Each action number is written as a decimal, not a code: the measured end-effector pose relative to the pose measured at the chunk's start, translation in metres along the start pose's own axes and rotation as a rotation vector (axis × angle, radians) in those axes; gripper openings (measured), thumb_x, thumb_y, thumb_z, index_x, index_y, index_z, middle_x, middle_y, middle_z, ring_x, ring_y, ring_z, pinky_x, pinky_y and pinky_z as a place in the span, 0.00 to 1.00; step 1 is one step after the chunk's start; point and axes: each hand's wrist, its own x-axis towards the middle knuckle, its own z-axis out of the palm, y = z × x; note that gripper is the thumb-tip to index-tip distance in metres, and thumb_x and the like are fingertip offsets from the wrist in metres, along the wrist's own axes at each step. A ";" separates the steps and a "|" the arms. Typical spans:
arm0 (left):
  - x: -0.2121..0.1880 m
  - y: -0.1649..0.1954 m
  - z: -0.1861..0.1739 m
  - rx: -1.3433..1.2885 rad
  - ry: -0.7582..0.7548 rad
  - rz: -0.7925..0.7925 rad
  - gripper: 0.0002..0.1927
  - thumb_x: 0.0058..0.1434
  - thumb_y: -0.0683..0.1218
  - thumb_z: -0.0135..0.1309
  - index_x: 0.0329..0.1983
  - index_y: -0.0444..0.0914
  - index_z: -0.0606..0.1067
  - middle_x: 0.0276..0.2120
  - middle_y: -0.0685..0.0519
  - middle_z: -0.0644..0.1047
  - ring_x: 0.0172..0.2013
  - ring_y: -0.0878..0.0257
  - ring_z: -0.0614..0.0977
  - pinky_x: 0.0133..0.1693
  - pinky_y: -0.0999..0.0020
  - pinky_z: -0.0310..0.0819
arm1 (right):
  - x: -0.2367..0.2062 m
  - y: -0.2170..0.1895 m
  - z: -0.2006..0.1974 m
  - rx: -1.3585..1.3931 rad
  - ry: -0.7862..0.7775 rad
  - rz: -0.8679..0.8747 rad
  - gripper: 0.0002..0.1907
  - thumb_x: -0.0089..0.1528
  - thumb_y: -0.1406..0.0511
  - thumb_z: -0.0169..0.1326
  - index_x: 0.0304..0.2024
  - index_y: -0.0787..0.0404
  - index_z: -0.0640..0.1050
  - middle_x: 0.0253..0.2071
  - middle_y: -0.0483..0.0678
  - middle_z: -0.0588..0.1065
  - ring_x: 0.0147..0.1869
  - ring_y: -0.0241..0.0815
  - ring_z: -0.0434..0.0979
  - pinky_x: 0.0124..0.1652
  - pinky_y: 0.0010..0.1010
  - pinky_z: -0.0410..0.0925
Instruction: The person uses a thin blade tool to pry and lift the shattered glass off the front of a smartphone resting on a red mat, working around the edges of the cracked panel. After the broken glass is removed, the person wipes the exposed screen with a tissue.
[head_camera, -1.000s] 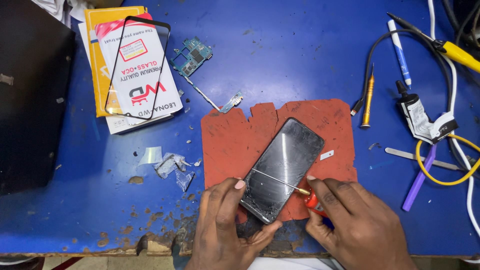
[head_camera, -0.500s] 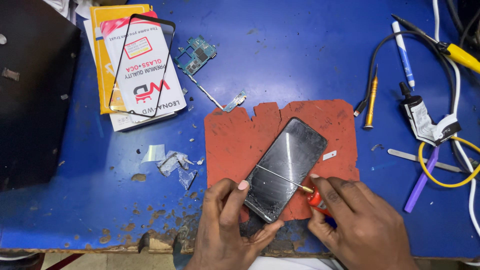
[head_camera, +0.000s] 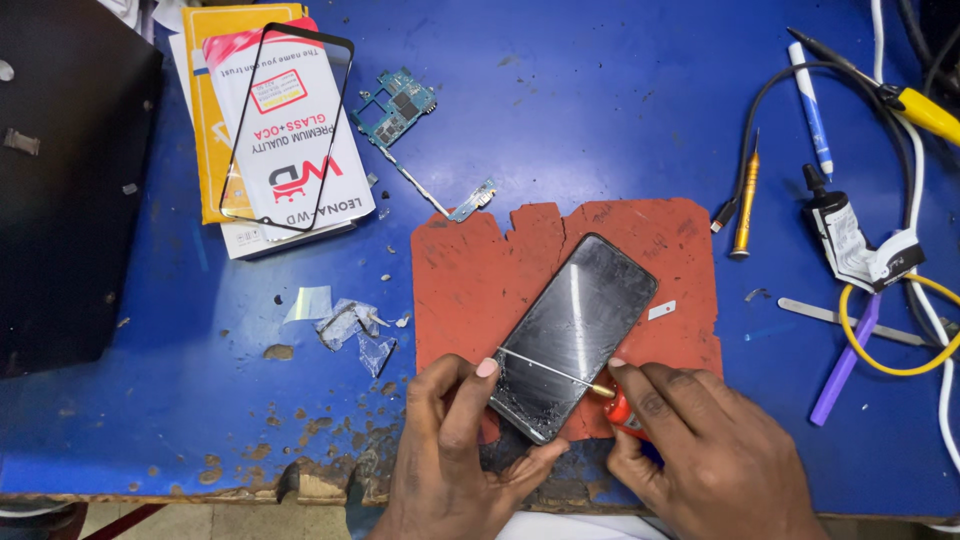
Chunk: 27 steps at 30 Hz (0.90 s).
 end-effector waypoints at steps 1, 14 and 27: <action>0.000 0.000 0.000 0.000 -0.003 -0.001 0.56 0.53 0.49 0.76 0.74 0.48 0.48 0.52 0.42 0.63 0.38 0.62 0.75 0.33 0.68 0.78 | 0.000 0.000 0.000 0.002 -0.004 0.006 0.26 0.46 0.63 0.67 0.47 0.65 0.82 0.37 0.49 0.79 0.38 0.45 0.82 0.36 0.37 0.74; -0.002 -0.002 -0.001 -0.009 0.000 0.008 0.57 0.54 0.50 0.76 0.75 0.48 0.47 0.54 0.41 0.60 0.43 0.60 0.74 0.36 0.67 0.78 | 0.000 -0.002 0.000 0.040 0.023 -0.055 0.27 0.44 0.65 0.67 0.46 0.65 0.82 0.38 0.50 0.79 0.38 0.47 0.81 0.37 0.38 0.74; -0.001 -0.002 -0.001 -0.004 0.011 0.014 0.59 0.54 0.50 0.76 0.76 0.48 0.45 0.54 0.41 0.59 0.43 0.59 0.74 0.37 0.66 0.78 | 0.000 -0.004 0.000 0.043 0.005 -0.053 0.26 0.44 0.66 0.67 0.46 0.64 0.82 0.37 0.49 0.79 0.37 0.46 0.81 0.36 0.38 0.74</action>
